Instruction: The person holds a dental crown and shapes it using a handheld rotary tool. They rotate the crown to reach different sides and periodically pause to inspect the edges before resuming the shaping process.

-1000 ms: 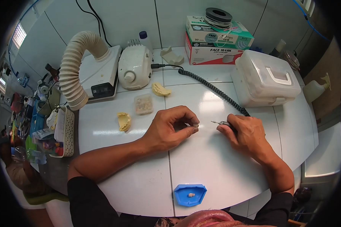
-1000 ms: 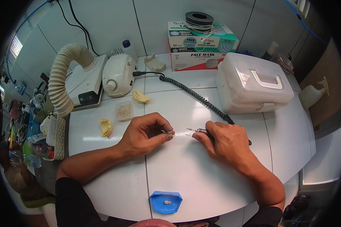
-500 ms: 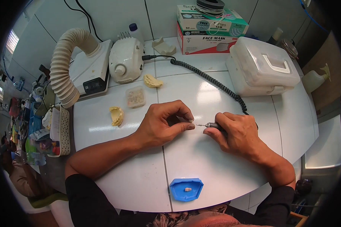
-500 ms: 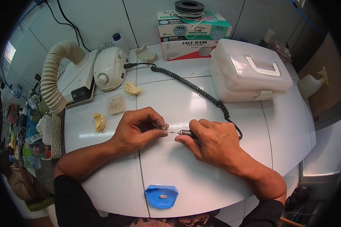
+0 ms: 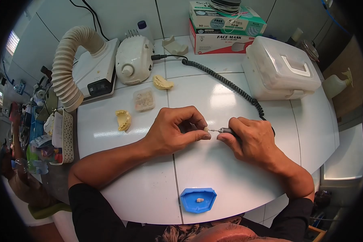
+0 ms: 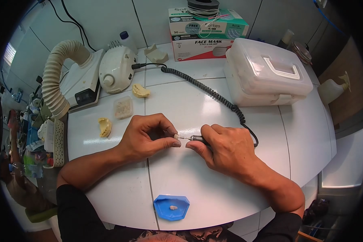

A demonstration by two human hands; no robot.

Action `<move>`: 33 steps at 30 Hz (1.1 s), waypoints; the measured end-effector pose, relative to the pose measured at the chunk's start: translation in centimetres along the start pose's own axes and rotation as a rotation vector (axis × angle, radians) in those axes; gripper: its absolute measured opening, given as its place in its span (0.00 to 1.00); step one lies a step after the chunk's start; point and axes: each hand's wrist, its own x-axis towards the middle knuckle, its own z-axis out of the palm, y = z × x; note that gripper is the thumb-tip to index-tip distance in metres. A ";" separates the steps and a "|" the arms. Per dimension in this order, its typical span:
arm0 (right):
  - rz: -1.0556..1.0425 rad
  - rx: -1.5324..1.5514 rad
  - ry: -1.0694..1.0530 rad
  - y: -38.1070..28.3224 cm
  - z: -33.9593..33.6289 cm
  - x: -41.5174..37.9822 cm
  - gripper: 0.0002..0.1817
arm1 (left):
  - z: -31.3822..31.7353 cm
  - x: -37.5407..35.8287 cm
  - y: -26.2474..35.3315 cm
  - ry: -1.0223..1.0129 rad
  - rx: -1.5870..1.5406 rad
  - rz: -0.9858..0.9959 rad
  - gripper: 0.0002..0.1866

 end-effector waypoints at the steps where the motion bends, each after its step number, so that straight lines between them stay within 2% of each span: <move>1: 0.000 -0.002 -0.003 0.0 0.0 0.0 0.27 | 0.0 0.0 -0.2 0.001 -0.014 0.002 0.10; 12: -0.002 -0.015 0.004 -0.1 0.1 0.1 0.26 | 0.2 0.1 -0.2 -0.009 -0.005 0.038 0.08; 27: 0.014 -0.018 0.018 0.1 0.4 0.0 0.26 | 0.1 0.1 0.3 -0.051 -0.020 -0.042 0.07; 33: 0.002 -0.025 0.015 -0.1 0.4 0.1 0.27 | 0.3 0.1 -0.1 -0.012 -0.016 0.002 0.08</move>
